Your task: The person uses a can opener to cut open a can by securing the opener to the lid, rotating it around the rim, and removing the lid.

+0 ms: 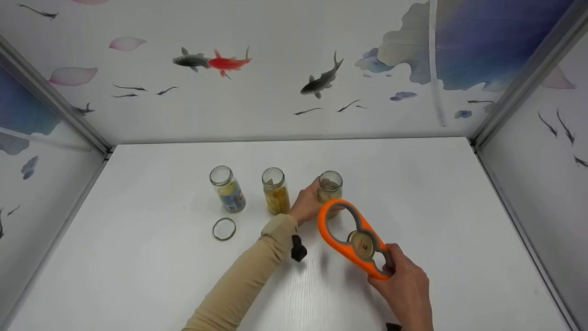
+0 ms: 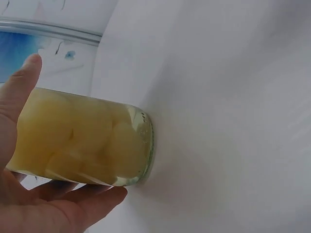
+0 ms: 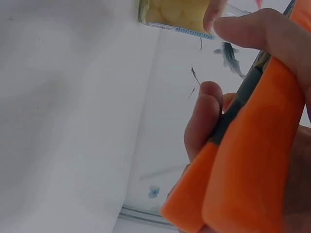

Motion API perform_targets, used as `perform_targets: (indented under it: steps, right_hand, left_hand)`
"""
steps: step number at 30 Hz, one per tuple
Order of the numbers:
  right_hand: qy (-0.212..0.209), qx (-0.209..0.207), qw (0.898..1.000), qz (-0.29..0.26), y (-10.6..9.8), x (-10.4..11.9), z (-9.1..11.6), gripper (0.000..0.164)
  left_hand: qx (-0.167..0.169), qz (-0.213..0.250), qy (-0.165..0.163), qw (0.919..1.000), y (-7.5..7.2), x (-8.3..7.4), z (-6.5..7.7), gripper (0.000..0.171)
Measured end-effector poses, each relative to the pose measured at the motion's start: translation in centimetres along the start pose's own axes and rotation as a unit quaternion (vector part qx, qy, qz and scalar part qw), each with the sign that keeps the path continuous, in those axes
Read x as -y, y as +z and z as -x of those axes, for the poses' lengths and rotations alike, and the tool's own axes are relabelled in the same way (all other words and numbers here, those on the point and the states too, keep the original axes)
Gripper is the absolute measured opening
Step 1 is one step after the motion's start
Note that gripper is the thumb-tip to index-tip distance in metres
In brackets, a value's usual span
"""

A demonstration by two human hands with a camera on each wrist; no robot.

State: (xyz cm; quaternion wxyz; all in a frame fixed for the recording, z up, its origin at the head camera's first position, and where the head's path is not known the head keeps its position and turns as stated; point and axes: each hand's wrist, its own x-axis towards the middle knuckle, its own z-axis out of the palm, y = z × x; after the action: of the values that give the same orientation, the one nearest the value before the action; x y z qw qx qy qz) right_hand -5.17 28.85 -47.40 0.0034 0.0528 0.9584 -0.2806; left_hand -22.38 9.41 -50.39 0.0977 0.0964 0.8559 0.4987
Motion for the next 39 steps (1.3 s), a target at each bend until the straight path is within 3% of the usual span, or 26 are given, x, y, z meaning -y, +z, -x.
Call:
perform_targets:
  steps: [9, 16, 22, 30, 39]
  right_hand:
    - [0.026, 0.024, 0.999, 0.000, 0.3, -0.3, 0.0, 0.053]
    - [0.024, 0.029, 0.999, -0.007, 0.3, -0.2, -0.2, 0.054]
    - [-0.002, 0.013, 1.000, -0.010, 0.3, -0.1, -0.2, 0.051]
    - [-0.006, 0.015, 1.000, -0.009, 0.6, 0.2, -0.3, 0.053]
    - [-0.010, 0.016, 1.000, -0.018, 0.9, 0.5, -0.4, 0.051]
  left_hand:
    - [-0.009, -0.013, -0.041, 0.9990, 0.3, -0.5, 0.1, 0.081]
    - [-0.024, 0.046, -0.094, 0.9942, -0.8, -1.4, 1.7, 0.093]
    - [-0.007, 0.084, -0.115, 0.9898, -1.9, -1.4, 2.9, 0.083]
    - [0.029, 0.093, -0.106, 0.9896, -2.4, -1.5, 4.6, 0.075]
    - [0.075, 0.157, -0.101, 0.9795, -2.3, -1.4, 6.6, 0.046]
